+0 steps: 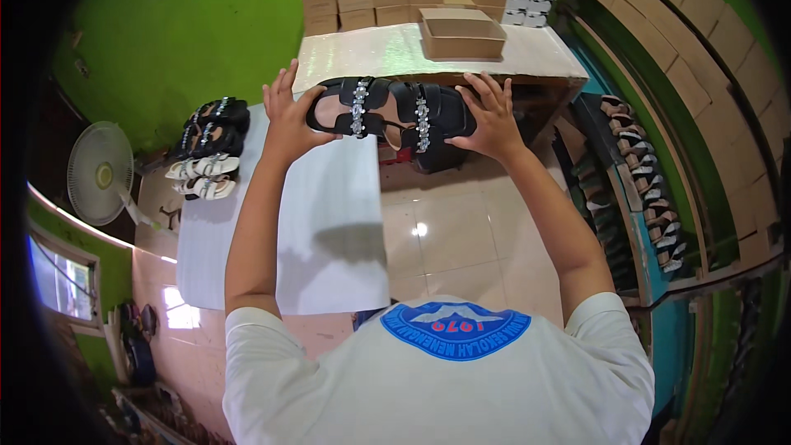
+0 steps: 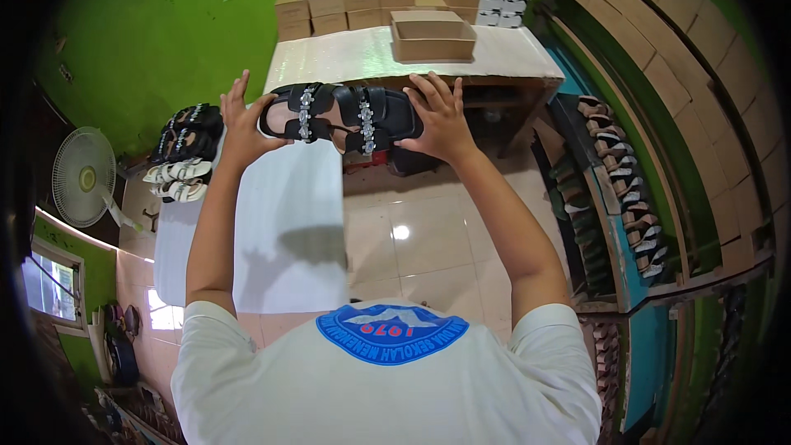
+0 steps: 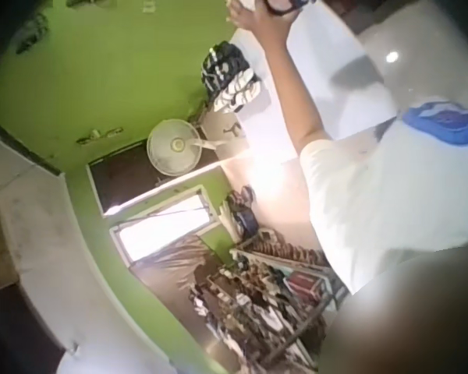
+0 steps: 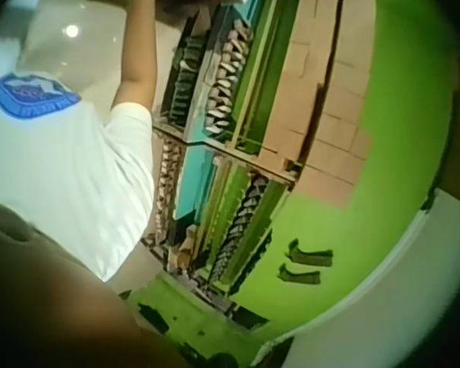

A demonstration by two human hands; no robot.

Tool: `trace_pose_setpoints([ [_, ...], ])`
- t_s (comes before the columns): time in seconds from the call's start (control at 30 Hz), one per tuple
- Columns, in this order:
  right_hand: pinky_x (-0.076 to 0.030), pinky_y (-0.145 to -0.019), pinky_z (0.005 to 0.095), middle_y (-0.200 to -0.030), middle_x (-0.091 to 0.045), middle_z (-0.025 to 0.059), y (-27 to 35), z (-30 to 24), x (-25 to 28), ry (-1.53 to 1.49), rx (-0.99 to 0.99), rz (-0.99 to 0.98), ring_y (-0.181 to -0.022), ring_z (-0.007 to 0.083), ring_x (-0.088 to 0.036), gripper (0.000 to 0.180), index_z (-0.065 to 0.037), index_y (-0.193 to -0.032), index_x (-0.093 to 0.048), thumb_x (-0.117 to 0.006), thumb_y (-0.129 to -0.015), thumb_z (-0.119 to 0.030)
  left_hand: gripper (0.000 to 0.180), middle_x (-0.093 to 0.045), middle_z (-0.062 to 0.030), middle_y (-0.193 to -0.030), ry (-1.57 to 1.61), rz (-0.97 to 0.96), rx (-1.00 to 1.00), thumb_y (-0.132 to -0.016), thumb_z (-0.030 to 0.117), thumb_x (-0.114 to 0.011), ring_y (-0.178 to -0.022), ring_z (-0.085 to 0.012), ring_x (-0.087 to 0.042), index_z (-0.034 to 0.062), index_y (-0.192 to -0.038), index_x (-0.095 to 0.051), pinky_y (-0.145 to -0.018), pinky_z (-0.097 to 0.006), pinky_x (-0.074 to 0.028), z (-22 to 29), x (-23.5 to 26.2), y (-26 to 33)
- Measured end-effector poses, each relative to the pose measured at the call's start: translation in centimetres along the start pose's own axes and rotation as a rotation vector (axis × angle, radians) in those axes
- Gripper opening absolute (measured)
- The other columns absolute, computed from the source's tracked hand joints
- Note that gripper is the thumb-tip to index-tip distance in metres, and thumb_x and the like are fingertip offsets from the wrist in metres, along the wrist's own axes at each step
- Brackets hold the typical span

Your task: Packing pairs of sandals into cardboard boxes with packing paper and stacking them on a shelf.

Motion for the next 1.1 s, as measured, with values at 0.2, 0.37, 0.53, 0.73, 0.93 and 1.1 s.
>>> trace_pose_setpoints([
  [0.2, -0.010, -0.105, 0.0606, -0.136, -0.032, 0.0045, 4.1, 6.8, 3.3, 0.019, -0.062, -0.009, -0.131, 0.0244, -0.024, 0.084, -0.012, -0.120, -0.050, -0.079, -0.048, -0.044, 0.073, -0.020, -0.0135, -0.144, 0.085, 0.026, -0.067, -0.039, 0.037, -0.085, -0.131, -0.0378, -0.020, 0.0174, -0.105, -0.060, -0.105, -0.057, -0.009, 6.3, -4.8, -3.3],
  [0.37, -0.010, -0.104, 0.0606, -0.137, -0.032, 0.0044, 6.1, 11.5, 2.7, 0.019, -0.111, -0.001, -0.131, 0.0251, -0.024, 0.085, -0.013, -0.121, -0.049, -0.080, -0.047, -0.043, 0.073, -0.020, -0.0134, -0.145, 0.120, -0.005, -0.095, -0.040, 0.038, -0.084, -0.131, -0.0377, -0.020, 0.0172, -0.105, -0.060, -0.105, -0.057, -0.008, 8.9, -8.9, -6.3],
  [0.53, -0.009, -0.105, 0.0602, -0.137, -0.033, 0.0044, 5.3, 16.5, 0.8, 0.024, -0.135, -0.039, -0.131, 0.0256, -0.024, 0.086, -0.014, -0.122, -0.048, -0.079, -0.048, -0.045, 0.072, -0.023, -0.0143, -0.144, 0.136, 0.000, -0.128, -0.039, 0.039, -0.083, -0.131, -0.0365, -0.020, 0.0161, -0.104, -0.060, -0.104, -0.058, -0.008, 9.2, -13.7, -9.9],
  [0.73, -0.008, -0.105, 0.0607, -0.137, -0.033, 0.0045, 1.5, 24.3, -3.0, 0.058, -0.118, -0.050, -0.131, 0.0281, -0.024, 0.086, -0.014, -0.122, -0.048, -0.078, -0.049, -0.048, 0.072, -0.022, -0.0160, -0.144, 0.134, -0.015, -0.104, -0.040, 0.039, -0.082, -0.132, -0.0368, -0.019, 0.0142, -0.104, -0.059, -0.105, -0.056, -0.007, 8.0, -20.6, -16.1],
  [0.93, -0.009, -0.104, 0.0620, -0.137, -0.032, 0.0052, -2.5, 30.5, -6.3, 0.043, -0.184, -0.118, -0.131, 0.0289, -0.022, 0.084, -0.014, -0.121, -0.048, -0.077, -0.049, -0.048, 0.072, -0.024, -0.0162, -0.143, 0.142, -0.056, -0.122, -0.039, 0.038, -0.082, -0.131, -0.0364, -0.022, 0.0138, -0.103, -0.059, -0.105, -0.055, -0.008, 5.9, -26.4, -22.8],
  [1.1, -0.009, -0.104, 0.0623, -0.137, -0.031, 0.0057, -4.4, 35.1, -9.4, 0.031, -0.218, -0.156, -0.131, 0.0320, -0.022, 0.084, -0.014, -0.121, -0.048, -0.078, -0.048, -0.041, 0.073, -0.024, -0.0160, -0.142, 0.145, -0.060, -0.145, -0.039, 0.042, -0.083, -0.130, -0.0384, -0.022, 0.0129, -0.102, -0.060, -0.104, -0.056, -0.010, 4.8, -31.0, -26.6],
])
Point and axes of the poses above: each hand's wrist, its own y-axis away from the middle knuckle, its own x-axis out of the back of the hand, z = x × y, the point moved 2 cm from there along -y, towards the middle knuckle
